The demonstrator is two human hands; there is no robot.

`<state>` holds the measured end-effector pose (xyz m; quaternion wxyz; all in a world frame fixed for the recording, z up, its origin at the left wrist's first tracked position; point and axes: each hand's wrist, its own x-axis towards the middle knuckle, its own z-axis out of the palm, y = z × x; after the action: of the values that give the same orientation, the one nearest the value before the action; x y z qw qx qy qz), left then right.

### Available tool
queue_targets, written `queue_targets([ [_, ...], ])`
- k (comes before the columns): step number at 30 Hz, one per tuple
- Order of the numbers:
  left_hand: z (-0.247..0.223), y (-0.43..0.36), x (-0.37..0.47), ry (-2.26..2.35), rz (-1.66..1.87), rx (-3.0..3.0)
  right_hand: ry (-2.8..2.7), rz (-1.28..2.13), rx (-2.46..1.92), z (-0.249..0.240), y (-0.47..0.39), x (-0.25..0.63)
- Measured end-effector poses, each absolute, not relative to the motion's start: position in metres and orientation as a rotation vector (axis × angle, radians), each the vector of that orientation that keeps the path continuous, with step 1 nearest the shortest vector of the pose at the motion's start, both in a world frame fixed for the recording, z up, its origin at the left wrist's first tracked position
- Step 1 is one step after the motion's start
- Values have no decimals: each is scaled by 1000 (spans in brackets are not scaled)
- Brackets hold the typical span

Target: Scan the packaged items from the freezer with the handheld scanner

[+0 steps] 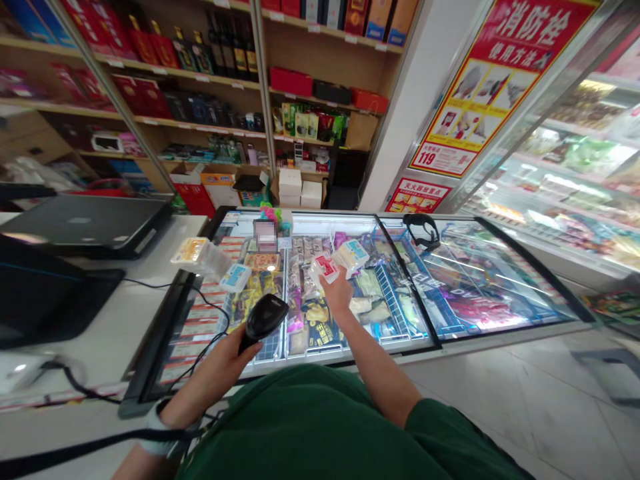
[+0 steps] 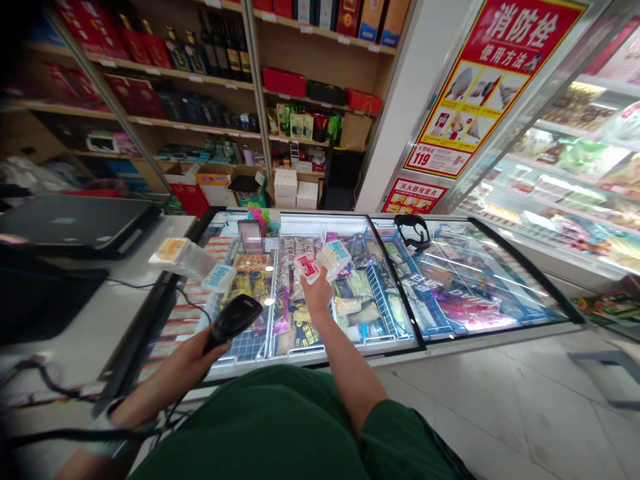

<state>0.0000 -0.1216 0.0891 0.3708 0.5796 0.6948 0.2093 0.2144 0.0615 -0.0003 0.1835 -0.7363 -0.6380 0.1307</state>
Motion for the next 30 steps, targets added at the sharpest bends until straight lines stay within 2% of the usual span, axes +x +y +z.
queue_targets([
  [15,81,-127,-14,1814,559,1466,-1882,306,-2118,-2,60,213],
  [22,74,-132,-23,1862,609,1411,-2210,294,-1652,-14,38,206],
  [30,64,-153,-41,1932,694,1331,-2720,324,-1275,-29,42,154],
])
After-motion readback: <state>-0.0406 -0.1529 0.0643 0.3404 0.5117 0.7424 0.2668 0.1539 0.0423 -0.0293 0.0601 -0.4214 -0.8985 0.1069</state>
